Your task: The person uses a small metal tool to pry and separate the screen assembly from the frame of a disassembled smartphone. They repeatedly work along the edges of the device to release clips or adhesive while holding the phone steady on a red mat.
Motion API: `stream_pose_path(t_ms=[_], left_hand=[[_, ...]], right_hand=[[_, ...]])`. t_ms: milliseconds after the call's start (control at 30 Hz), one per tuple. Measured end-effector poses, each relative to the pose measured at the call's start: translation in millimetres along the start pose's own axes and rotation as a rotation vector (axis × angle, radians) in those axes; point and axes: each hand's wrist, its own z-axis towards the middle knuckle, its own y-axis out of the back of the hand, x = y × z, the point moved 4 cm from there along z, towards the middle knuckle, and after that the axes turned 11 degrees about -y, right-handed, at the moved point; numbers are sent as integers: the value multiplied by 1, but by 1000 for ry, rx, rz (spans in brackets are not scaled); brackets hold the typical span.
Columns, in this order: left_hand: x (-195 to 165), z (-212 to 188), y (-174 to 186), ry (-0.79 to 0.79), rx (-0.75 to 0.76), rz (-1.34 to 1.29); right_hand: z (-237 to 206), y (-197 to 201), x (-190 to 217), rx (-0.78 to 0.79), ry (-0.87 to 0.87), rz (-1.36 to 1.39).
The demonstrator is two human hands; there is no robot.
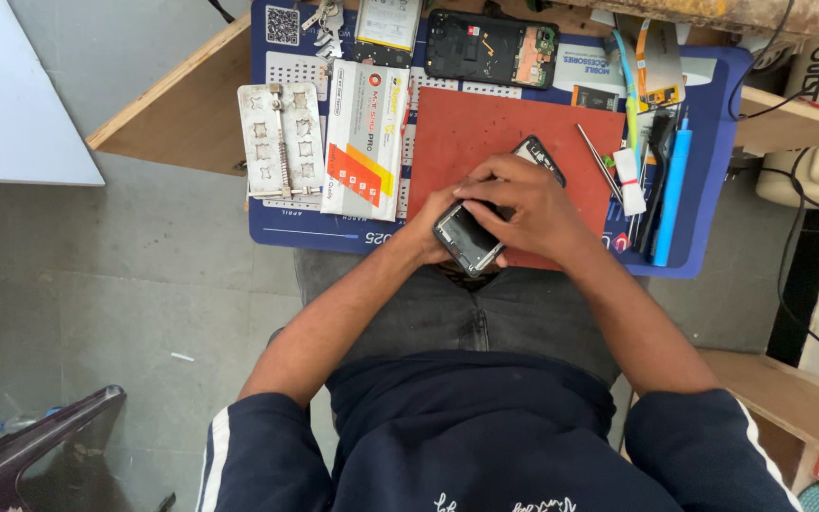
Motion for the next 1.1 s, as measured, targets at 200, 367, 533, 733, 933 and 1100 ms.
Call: stream_pose_path(t_ms=[200,367,533,733,933,1100], left_hand=[[1,1,-1,17,-7,-54],[3,1,0,53,-70,-30],[0,-1,-2,8,-16,62],[0,0,0,-5,-5,89],[-1,0,3,-13,-9,108],[-1,-1,0,-11,-22,111]], right_hand=[[-1,3,19,-43,191,-273],[-1,6,28,-48,271,-355],[0,7,31,-66,237,-337],[0,4,26,-90,228,-331],[1,2,20,-61,192,-321],[2,6,22,-63,188,-315]])
